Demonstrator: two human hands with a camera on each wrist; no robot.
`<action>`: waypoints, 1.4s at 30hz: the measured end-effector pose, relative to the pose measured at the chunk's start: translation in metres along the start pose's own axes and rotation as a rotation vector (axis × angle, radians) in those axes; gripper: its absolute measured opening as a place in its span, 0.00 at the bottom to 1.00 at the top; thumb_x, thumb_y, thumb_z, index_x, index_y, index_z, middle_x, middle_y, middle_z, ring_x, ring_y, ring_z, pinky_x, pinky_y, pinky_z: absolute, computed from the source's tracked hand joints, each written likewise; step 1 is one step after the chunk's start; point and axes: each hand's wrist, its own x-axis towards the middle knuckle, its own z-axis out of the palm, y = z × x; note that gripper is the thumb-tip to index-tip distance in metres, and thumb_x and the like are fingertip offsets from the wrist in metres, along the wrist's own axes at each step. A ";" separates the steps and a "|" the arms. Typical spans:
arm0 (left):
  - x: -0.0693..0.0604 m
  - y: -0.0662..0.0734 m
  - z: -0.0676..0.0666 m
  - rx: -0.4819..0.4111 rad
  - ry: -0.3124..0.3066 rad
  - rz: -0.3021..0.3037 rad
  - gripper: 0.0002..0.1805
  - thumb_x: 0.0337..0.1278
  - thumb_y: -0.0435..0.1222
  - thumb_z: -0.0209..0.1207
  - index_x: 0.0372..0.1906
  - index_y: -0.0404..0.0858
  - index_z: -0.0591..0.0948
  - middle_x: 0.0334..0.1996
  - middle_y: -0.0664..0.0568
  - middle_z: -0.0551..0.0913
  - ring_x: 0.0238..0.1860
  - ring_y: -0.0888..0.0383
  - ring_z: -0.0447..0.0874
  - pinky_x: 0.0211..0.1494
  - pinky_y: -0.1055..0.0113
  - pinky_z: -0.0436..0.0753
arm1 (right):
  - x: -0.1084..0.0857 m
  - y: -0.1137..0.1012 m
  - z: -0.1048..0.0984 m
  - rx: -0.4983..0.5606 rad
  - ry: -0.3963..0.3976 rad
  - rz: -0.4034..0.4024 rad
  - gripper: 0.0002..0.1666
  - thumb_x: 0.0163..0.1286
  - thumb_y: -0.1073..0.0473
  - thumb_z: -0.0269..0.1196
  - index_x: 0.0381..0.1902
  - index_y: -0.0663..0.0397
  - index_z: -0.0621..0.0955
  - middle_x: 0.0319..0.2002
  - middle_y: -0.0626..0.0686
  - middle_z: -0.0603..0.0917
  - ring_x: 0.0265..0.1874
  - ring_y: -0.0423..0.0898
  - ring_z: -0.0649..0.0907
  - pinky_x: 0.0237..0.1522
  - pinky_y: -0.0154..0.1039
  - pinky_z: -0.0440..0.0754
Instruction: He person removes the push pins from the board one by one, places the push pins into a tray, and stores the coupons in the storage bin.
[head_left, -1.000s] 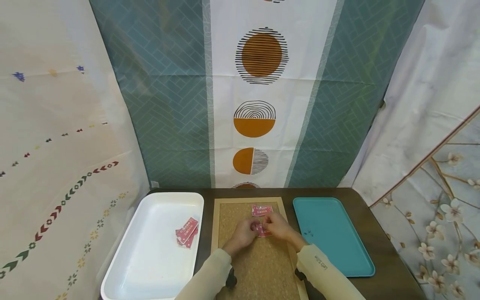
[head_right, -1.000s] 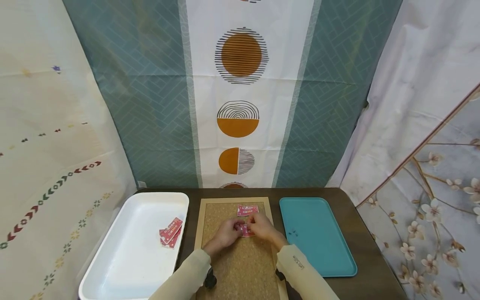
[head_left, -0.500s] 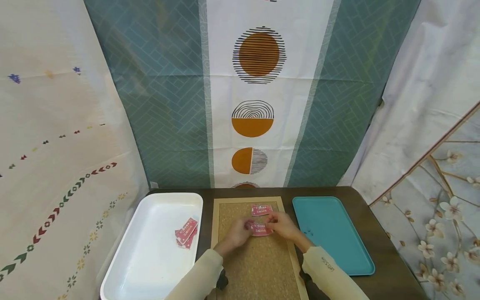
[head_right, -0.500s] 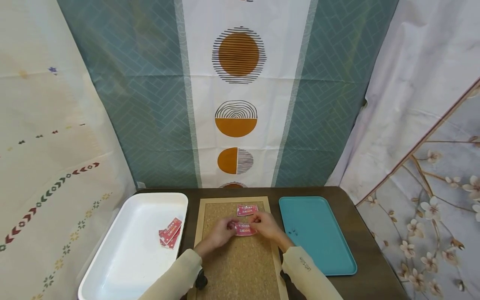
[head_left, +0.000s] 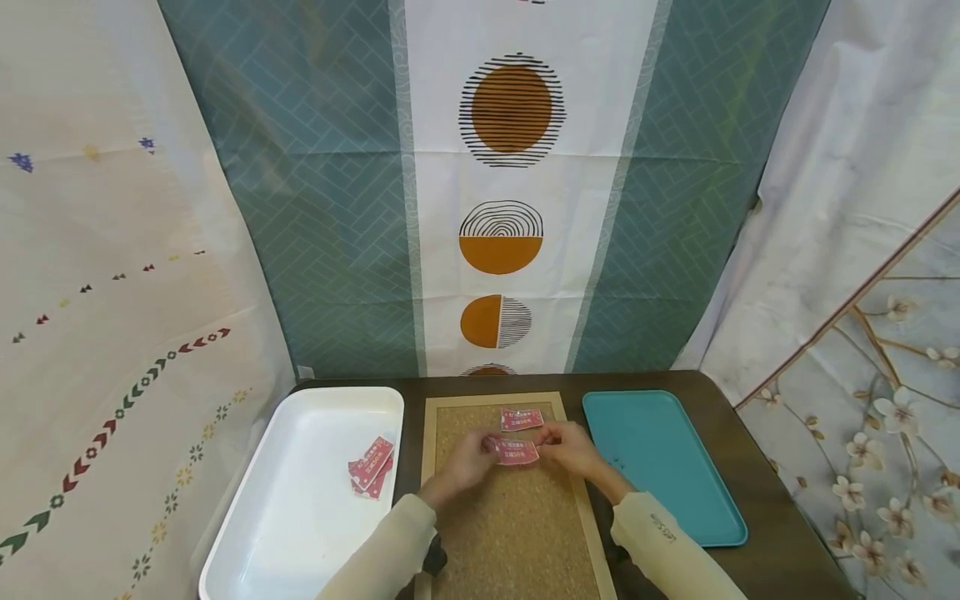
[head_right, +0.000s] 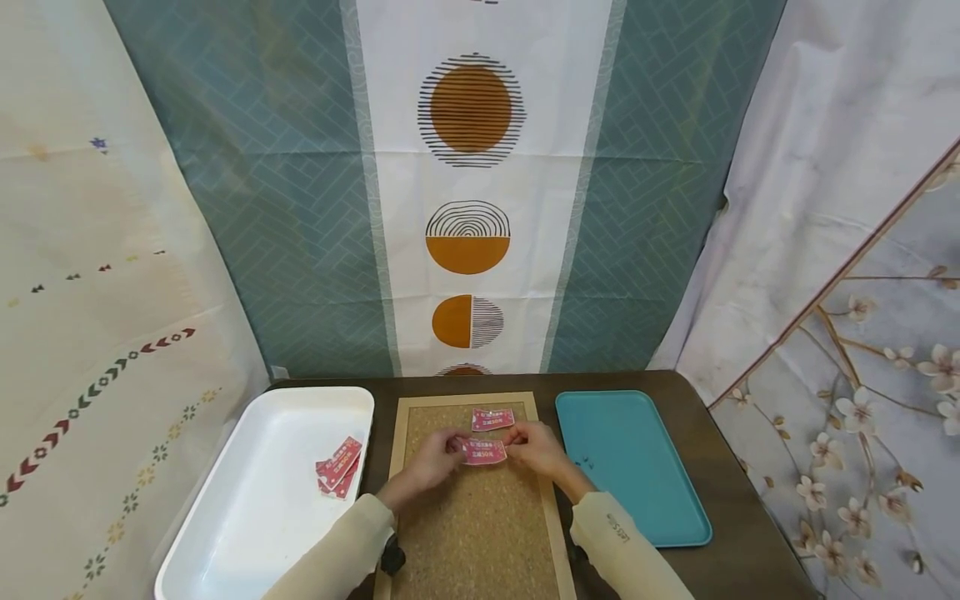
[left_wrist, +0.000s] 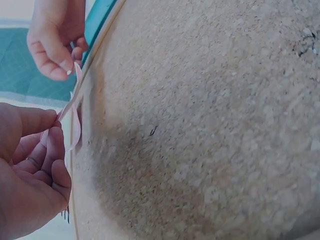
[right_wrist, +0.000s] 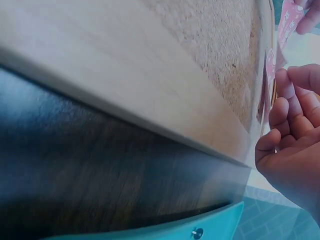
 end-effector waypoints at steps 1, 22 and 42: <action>0.000 0.000 -0.001 0.001 0.001 0.002 0.18 0.69 0.27 0.63 0.61 0.28 0.81 0.37 0.50 0.82 0.34 0.59 0.79 0.32 0.69 0.79 | -0.001 0.000 -0.001 0.003 0.003 -0.008 0.02 0.69 0.67 0.66 0.38 0.60 0.86 0.27 0.50 0.83 0.24 0.45 0.78 0.25 0.35 0.77; -0.006 -0.009 -0.021 0.028 0.055 0.044 0.21 0.68 0.26 0.64 0.64 0.29 0.82 0.39 0.49 0.83 0.37 0.58 0.79 0.34 0.70 0.80 | -0.012 0.006 -0.017 -0.014 0.040 -0.004 0.04 0.68 0.71 0.67 0.40 0.63 0.86 0.31 0.52 0.85 0.31 0.44 0.79 0.32 0.36 0.79; -0.009 -0.001 -0.046 0.069 0.126 0.056 0.17 0.69 0.30 0.65 0.59 0.29 0.84 0.38 0.48 0.84 0.36 0.57 0.79 0.35 0.69 0.81 | -0.026 0.017 -0.032 -0.043 0.093 -0.012 0.05 0.66 0.71 0.67 0.39 0.63 0.86 0.34 0.57 0.87 0.30 0.41 0.79 0.33 0.34 0.79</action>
